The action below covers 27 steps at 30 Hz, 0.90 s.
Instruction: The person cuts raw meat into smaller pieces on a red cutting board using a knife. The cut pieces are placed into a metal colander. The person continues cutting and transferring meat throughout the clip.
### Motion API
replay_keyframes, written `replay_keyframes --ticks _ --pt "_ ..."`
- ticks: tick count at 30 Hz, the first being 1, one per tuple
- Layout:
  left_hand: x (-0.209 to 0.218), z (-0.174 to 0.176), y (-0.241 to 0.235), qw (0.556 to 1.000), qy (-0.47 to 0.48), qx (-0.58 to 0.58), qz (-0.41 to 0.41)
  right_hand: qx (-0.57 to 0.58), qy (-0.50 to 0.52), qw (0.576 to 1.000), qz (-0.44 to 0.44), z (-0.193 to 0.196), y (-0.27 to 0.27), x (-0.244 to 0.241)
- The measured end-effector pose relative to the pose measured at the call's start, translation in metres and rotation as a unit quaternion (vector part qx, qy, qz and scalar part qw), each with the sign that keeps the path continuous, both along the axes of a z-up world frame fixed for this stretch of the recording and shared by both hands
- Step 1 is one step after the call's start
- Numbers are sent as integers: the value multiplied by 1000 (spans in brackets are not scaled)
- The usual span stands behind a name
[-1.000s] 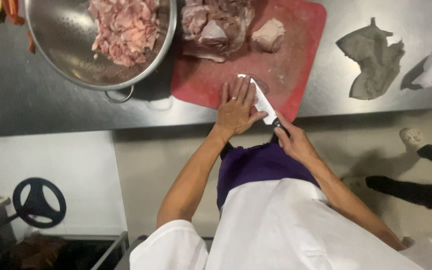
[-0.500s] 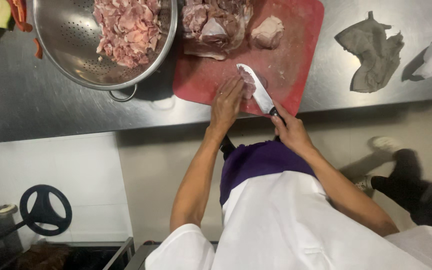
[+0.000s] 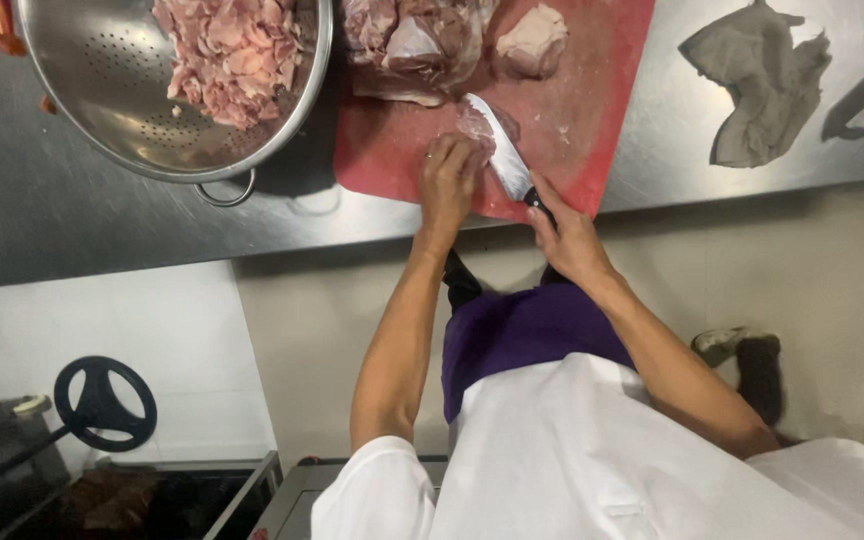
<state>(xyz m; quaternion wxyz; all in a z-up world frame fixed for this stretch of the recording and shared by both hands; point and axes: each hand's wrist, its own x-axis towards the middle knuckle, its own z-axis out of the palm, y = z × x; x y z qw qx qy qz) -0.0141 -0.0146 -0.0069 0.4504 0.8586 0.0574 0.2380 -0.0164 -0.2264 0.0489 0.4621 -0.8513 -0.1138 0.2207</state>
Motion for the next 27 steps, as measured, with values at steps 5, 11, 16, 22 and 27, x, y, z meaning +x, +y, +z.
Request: replay_keyframes --ticks 5,11,16,22,27 --pt "-3 9 -7 997 -23 71 -28 22 -28 999 9 -3 -13 -15" --pt "-5 10 -13 987 -29 158 -15 -7 69 997 -26 1 -34 -42" --pt "-4 7 -11 993 -34 109 -13 -57 54 997 -10 5 -33 -29" --pt "-7 -1 -6 995 -37 84 -43 42 -201 978 44 -14 11 4" --pt "-12 0 -9 991 -19 130 -24 -18 16 1000 -12 -9 13 -5"
